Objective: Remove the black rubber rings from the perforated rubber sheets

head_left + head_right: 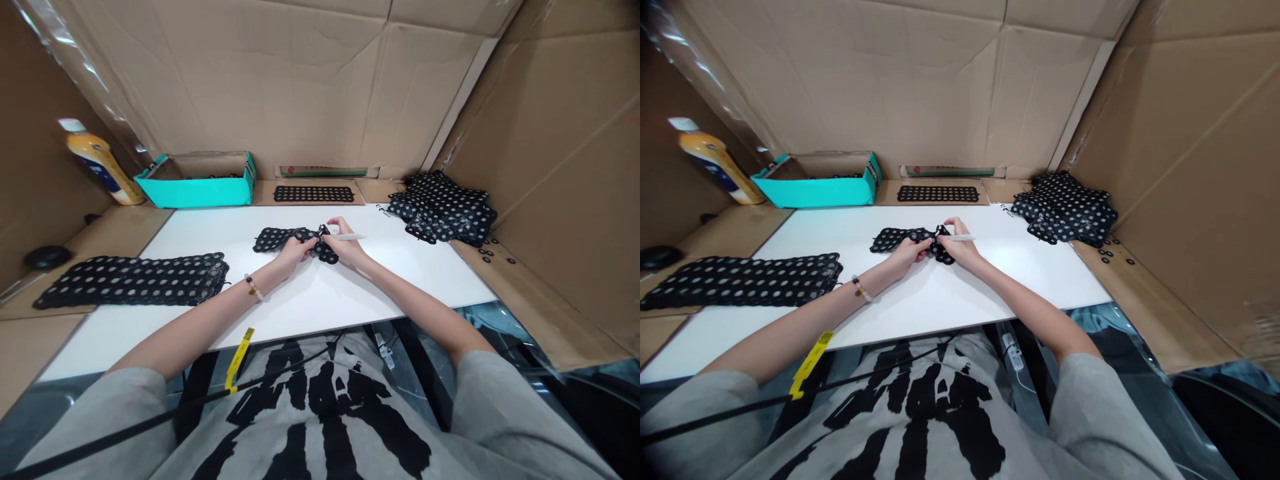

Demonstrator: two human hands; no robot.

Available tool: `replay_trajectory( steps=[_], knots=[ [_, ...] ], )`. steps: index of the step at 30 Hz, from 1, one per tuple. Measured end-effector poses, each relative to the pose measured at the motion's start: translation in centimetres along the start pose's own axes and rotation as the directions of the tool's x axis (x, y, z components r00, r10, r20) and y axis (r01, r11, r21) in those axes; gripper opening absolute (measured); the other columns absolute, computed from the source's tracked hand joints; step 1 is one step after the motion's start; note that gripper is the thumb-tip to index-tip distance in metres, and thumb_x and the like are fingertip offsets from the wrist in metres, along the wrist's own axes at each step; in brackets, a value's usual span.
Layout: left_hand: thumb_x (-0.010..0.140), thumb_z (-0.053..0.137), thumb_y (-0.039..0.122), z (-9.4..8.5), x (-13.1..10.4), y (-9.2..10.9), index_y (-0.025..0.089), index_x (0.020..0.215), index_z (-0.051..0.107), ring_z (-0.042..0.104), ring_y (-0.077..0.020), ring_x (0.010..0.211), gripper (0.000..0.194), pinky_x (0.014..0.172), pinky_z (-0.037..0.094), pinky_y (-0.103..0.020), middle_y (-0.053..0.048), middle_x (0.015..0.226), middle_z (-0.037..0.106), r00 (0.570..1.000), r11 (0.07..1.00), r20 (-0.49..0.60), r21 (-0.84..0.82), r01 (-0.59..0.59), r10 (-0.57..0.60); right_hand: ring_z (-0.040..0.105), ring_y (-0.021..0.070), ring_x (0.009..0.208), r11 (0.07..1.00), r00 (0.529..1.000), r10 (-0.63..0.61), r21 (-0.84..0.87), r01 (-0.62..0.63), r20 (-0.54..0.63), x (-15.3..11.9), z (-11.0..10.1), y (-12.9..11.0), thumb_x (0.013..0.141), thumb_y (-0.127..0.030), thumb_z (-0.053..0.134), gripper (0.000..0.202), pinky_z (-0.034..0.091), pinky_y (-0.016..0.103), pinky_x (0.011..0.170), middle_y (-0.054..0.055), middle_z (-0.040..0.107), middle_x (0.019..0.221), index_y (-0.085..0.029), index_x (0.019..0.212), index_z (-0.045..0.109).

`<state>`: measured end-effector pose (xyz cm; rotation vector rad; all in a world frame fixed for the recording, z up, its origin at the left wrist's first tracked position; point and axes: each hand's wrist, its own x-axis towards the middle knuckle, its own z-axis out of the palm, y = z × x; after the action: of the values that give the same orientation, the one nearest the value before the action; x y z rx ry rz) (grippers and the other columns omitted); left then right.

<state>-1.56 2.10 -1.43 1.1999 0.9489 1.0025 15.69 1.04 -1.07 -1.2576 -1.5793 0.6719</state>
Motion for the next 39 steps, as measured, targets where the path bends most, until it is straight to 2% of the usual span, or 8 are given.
replay_trajectory(
  steps=[4, 12, 17, 22, 25, 32, 35, 39],
  knots=[
    [0.071, 0.077, 0.033, 0.2, -0.1, 0.0, 0.015, 0.061, 0.055, 0.040, -0.0084, 0.046, 0.030, 0.044, 0.027, -0.024, 0.001, 0.053, 0.049, 1.000, 1.000, 0.020, 0.013, 0.003, -0.003, 0.058, 0.0150, 0.082, 0.972, 0.981, 0.077, 0.204, -0.113, 0.177, 1.0, -0.7, 0.4, 0.070, -0.031, 0.060, 0.040, 0.049, 0.030, 0.073, 0.005, 0.061, 0.116, -0.022, 0.109, 0.057],
    [0.078, 0.072, 0.028, 0.5, 0.2, 0.7, 0.015, 0.074, 0.059, 0.049, -0.0112, 0.051, 0.019, 0.045, 0.036, -0.024, -0.001, 0.061, 0.057, 0.978, 0.938, -0.157, -0.337, 0.080, -0.140, 0.055, 0.0127, 0.072, 0.965, 0.986, 0.048, 0.248, -0.087, 0.159, 1.3, -1.5, -0.1, 0.062, -0.024, 0.055, 0.028, 0.047, 0.025, 0.065, -0.001, 0.062, 0.091, -0.020, 0.089, 0.058],
    [0.081, 0.067, 0.018, 0.7, 0.0, 1.0, 0.015, 0.076, 0.062, 0.050, -0.0119, 0.055, 0.008, 0.048, 0.037, -0.024, -0.004, 0.066, 0.061, 0.962, 0.842, -0.051, -0.497, 0.208, -0.268, 0.053, 0.0136, 0.070, 0.987, 0.989, 0.102, 0.116, -0.115, 0.107, 1.8, -2.4, -0.1, 0.069, -0.027, 0.053, 0.022, 0.044, 0.024, 0.062, -0.001, 0.061, 0.082, -0.021, 0.089, 0.060],
    [0.084, 0.065, 0.025, 1.0, -0.3, 0.7, 0.017, 0.071, 0.059, 0.046, -0.0129, 0.052, 0.016, 0.050, 0.038, -0.028, -0.003, 0.059, 0.055, 0.961, 0.791, 0.011, -0.564, 0.235, -0.278, 0.042, 0.0098, 0.052, 0.954, 0.989, 0.138, 0.260, -0.146, 0.046, 2.2, -3.0, -0.7, 0.077, -0.035, 0.050, 0.014, 0.032, 0.021, 0.048, -0.004, 0.049, 0.060, -0.021, 0.078, 0.053],
    [0.085, 0.063, 0.024, 1.0, -0.2, 0.6, 0.017, 0.073, 0.060, 0.049, -0.0141, 0.054, 0.014, 0.053, 0.043, -0.029, -0.003, 0.060, 0.056, 0.959, 0.783, 0.009, -0.576, 0.236, -0.283, 0.039, 0.0087, 0.046, 0.922, 0.984, 0.164, 0.343, -0.179, 0.073, 1.7, -2.7, -1.3, 0.077, -0.038, 0.056, 0.017, 0.031, 0.021, 0.045, -0.007, 0.044, 0.050, -0.022, 0.077, 0.052],
    [0.084, 0.065, 0.013, 1.2, -0.3, 0.3, 0.013, 0.077, 0.065, 0.053, -0.0110, 0.059, 0.007, 0.060, 0.048, -0.025, -0.004, 0.067, 0.062, 0.950, 0.798, 0.004, -0.541, 0.266, -0.314, 0.055, 0.0097, 0.058, 0.904, 0.967, 0.150, 0.368, -0.219, 0.207, 0.7, -1.8, -1.9, 0.069, -0.038, 0.072, 0.026, 0.048, 0.023, 0.057, -0.001, 0.064, 0.068, -0.017, 0.085, 0.068],
    [0.079, 0.071, 0.016, 1.2, -0.4, 0.1, 0.012, 0.079, 0.067, 0.053, -0.0103, 0.057, 0.005, 0.058, 0.046, -0.025, -0.004, 0.069, 0.064, 0.976, 0.854, -0.006, -0.485, 0.188, -0.218, 0.056, 0.0095, 0.059, 0.895, 0.954, 0.203, 0.354, -0.272, 0.219, 0.8, -1.6, -2.0, 0.069, -0.034, 0.072, 0.020, 0.050, 0.023, 0.060, 0.000, 0.067, 0.070, -0.016, 0.077, 0.071],
    [0.069, 0.081, 0.028, 0.9, -0.2, -0.1, 0.012, 0.074, 0.066, 0.052, -0.0110, 0.055, 0.022, 0.055, 0.042, -0.026, -0.004, 0.066, 0.065, 0.995, 0.954, -0.090, -0.297, 0.025, -0.054, 0.063, 0.0107, 0.064, 0.837, 0.939, 0.262, 0.432, -0.335, 0.221, 0.9, -1.4, -2.1, 0.070, -0.025, 0.071, 0.016, 0.055, 0.024, 0.066, 0.001, 0.070, 0.071, -0.017, 0.084, 0.071]
  ],
)
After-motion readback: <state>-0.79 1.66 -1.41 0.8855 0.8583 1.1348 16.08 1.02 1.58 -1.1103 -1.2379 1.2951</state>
